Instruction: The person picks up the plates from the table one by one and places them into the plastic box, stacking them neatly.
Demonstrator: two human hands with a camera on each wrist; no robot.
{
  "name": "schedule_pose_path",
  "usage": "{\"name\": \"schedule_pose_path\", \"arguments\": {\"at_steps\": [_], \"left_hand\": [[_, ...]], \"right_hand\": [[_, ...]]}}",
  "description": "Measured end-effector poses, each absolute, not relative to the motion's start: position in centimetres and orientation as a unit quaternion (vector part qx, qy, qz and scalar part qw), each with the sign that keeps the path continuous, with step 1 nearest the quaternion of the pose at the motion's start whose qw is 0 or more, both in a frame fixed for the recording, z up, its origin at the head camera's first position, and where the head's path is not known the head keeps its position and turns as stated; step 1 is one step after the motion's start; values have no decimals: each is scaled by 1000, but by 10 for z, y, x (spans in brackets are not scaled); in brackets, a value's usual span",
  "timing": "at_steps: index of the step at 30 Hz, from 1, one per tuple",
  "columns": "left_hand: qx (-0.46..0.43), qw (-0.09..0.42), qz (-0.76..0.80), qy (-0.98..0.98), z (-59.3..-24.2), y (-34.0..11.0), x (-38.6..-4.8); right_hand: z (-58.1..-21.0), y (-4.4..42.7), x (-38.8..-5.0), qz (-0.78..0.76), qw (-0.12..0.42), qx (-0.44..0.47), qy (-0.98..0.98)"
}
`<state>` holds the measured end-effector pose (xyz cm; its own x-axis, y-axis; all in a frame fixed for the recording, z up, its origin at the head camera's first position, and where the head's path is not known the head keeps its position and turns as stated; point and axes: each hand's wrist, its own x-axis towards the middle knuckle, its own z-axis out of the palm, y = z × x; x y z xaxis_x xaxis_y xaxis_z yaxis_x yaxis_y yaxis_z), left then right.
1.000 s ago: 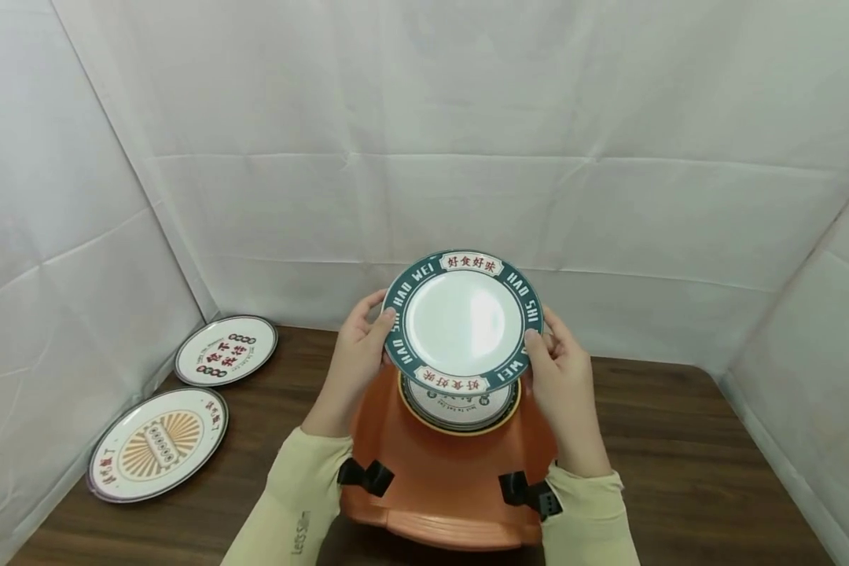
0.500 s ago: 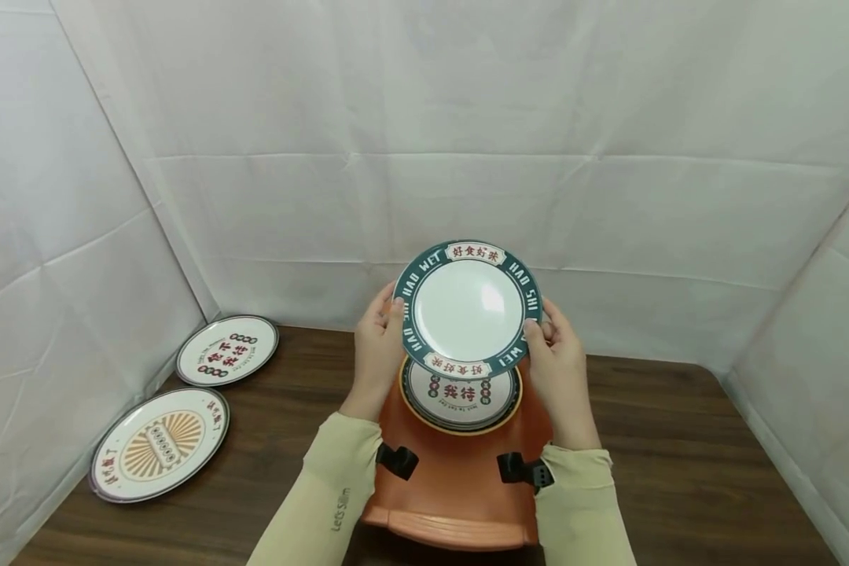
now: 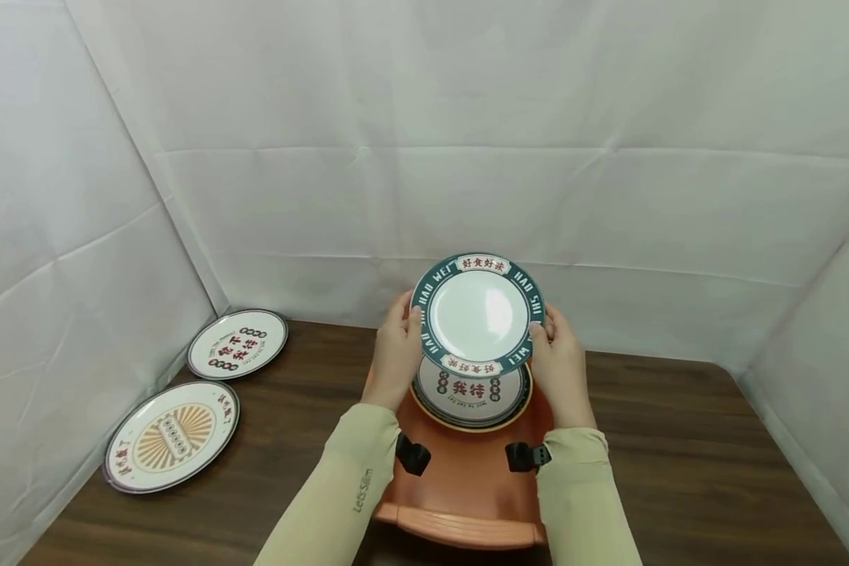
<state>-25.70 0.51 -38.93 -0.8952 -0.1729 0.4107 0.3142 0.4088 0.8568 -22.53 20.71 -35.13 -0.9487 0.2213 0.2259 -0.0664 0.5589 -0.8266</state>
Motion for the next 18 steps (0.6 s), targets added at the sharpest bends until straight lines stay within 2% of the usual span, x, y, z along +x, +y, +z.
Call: {"name": "schedule_pose_path", "arguments": {"at_steps": [5,11,18], "left_hand": [[-32,206,-488,-847,-396,14,-266],[17,154,-468,-870,-405,17,-273],[73,49,-404,-911,-410,15,-278]], "right_hand": [[-357,213,-241,437,148,-70,-884],[-381,208,-251,415,119,-75,-899],[-401,206,-256,364,89,-71,-924]]}}
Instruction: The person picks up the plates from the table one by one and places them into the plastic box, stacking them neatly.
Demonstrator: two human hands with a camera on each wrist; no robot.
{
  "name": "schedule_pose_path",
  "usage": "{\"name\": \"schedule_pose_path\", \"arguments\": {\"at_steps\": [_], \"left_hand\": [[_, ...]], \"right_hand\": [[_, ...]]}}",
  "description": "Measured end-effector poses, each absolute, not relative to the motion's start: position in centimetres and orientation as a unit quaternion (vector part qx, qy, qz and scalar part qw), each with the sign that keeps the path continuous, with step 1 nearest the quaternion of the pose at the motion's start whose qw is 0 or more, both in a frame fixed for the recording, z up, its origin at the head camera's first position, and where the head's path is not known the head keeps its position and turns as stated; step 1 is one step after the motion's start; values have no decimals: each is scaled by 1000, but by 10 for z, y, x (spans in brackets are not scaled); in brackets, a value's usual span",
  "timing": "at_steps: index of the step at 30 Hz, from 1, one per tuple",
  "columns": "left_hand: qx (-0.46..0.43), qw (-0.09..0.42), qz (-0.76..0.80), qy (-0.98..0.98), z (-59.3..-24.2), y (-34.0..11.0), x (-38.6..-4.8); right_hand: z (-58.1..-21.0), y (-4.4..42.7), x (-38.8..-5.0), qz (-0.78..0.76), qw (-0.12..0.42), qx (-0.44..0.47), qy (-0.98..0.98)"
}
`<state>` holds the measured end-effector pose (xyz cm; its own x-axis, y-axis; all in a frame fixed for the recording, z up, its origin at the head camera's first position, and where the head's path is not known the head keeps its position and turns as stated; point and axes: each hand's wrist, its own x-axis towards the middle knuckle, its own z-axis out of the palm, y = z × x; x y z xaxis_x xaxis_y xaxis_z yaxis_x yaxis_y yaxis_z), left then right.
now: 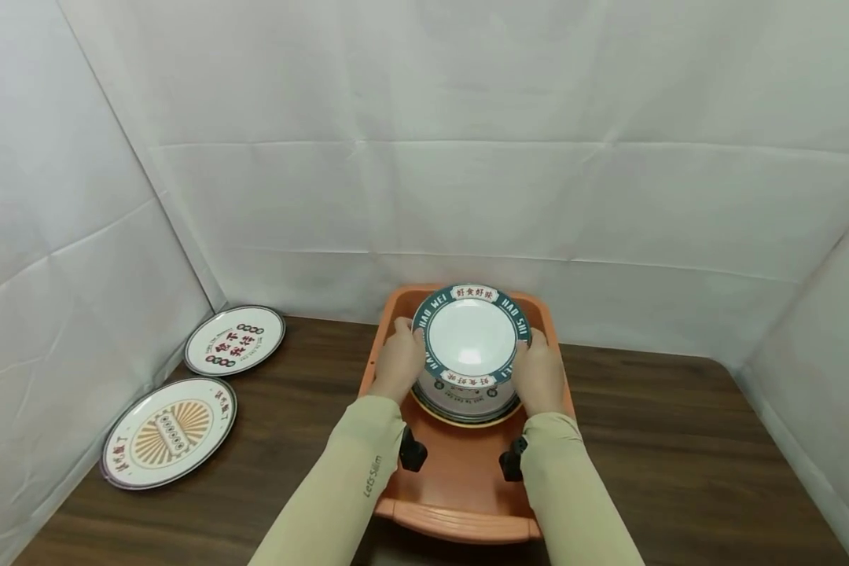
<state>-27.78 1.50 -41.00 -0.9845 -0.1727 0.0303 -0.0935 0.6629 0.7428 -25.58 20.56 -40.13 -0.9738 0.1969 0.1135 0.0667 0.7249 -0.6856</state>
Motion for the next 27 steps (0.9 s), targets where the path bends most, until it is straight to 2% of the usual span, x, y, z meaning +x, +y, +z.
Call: {"name": "schedule_pose_path", "arguments": {"at_steps": [3,6,13,18,27], "left_hand": [[76,3,-379,-922,-412,15,-277],[75,-16,-364,-928,-413,16,-276],[63,-5,-278,-959,-421,22,-276],[57,-10,-179,-982,-429,27,-279],[59,-21,-129,-990,-437,27,-279]], "right_hand": [[-407,205,-257,318,78,-76,-942],[-411,203,-259,280,65,-80,-954],[-417,201,-263,208,55,-86,-973],[-422,201,-266,162,26,-84,-983],[-433,200,-266,130,-1,-73,-989]]}}
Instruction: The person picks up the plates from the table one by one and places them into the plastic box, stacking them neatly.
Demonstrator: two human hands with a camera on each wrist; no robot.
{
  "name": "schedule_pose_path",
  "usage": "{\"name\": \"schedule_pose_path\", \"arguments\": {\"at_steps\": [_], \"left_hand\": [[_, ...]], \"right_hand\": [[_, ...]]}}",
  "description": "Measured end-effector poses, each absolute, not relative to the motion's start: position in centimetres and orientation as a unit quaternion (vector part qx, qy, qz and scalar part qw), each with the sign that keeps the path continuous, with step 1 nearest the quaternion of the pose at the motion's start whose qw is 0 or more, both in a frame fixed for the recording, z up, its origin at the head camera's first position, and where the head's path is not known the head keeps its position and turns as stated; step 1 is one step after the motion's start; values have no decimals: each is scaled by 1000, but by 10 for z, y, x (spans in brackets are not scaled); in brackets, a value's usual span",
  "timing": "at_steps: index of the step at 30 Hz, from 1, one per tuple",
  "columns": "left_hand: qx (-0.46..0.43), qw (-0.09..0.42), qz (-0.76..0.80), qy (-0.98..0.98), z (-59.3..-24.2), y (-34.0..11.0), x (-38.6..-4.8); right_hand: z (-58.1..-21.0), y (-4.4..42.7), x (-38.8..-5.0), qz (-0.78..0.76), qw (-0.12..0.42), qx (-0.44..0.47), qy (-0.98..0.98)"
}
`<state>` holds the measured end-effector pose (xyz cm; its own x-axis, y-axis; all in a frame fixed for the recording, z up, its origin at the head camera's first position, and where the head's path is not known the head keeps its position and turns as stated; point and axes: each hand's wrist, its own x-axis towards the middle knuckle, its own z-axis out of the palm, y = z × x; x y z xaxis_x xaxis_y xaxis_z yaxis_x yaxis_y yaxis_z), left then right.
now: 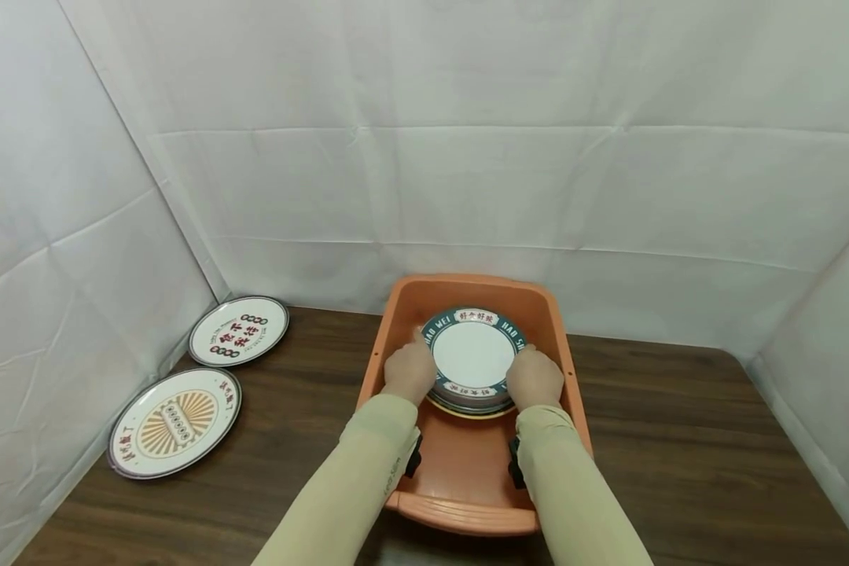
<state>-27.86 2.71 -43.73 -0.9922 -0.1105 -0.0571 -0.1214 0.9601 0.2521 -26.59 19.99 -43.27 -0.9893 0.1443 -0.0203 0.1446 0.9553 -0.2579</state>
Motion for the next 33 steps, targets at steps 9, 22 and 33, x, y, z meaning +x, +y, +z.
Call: {"name": "schedule_pose_path", "arguments": {"at_steps": [9,22,33], "left_hand": [[-60,52,105,991,-435,28,-276],[-61,47,103,992,-433,30,-275],[-61,39,100,992,-433,30,-275]], "right_hand": [[-430,200,-266,-100,-9,55,993],[-431,201,-268,-87,4,62,994],[-428,198,-265,-82,10,64,995]]}}
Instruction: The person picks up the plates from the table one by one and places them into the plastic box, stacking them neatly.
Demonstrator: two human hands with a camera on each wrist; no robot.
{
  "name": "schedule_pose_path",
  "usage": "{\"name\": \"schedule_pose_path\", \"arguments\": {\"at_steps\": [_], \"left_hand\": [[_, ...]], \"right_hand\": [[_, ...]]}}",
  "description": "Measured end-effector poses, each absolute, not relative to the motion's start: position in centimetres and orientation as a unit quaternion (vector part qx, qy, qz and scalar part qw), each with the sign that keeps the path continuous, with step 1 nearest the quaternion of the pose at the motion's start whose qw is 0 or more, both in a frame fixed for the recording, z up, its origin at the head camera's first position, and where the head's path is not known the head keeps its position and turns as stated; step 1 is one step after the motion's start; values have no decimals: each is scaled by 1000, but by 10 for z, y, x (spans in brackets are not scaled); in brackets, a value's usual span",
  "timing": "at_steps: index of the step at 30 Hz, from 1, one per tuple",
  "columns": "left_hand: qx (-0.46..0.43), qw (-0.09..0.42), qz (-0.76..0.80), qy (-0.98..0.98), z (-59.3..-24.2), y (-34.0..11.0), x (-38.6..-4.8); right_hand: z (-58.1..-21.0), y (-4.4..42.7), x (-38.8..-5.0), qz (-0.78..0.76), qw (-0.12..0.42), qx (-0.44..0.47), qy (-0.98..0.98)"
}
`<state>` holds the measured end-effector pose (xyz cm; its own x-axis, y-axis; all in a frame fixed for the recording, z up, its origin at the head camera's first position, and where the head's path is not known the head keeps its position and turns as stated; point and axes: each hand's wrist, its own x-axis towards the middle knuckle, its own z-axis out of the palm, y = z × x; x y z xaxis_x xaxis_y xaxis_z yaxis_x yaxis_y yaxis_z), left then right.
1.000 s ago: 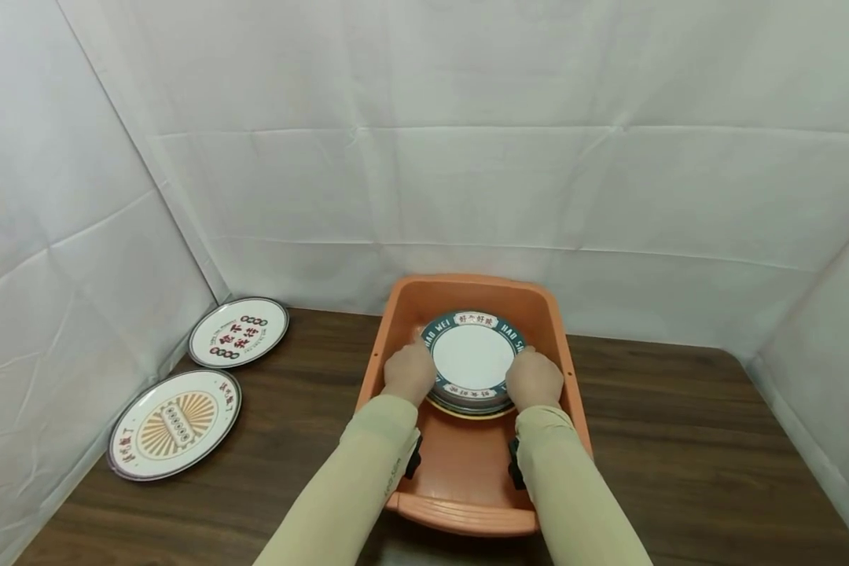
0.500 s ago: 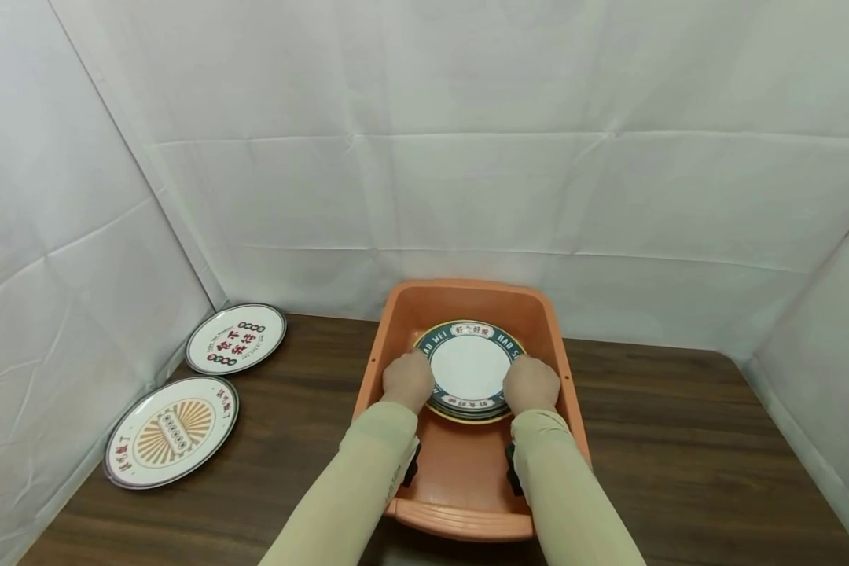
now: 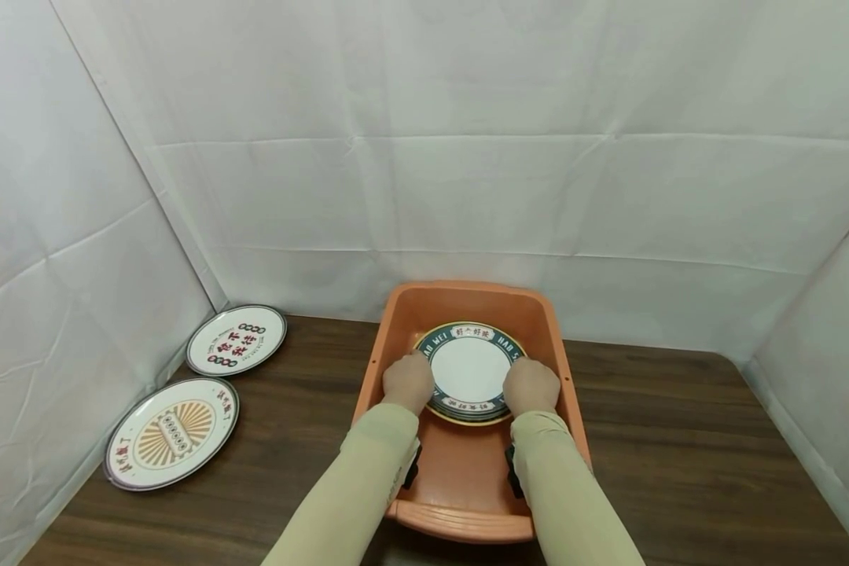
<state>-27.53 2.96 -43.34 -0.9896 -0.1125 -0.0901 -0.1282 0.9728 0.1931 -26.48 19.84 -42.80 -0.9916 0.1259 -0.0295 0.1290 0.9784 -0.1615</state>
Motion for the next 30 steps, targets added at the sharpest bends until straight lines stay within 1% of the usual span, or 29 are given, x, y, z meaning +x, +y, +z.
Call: {"name": "schedule_pose_path", "arguments": {"at_steps": [9,15,30], "left_hand": [[-63,42,104,992,-433,30,-273],[-66,37,109,991,-434,31,-273],[-61,41,85,994,-437,33,-275]], "right_hand": [[-432,199,-266,-76,18,55,995],[-433,199,-268,-79,14,51,995],[-430,199,-266,-93,21,46,994]]}}
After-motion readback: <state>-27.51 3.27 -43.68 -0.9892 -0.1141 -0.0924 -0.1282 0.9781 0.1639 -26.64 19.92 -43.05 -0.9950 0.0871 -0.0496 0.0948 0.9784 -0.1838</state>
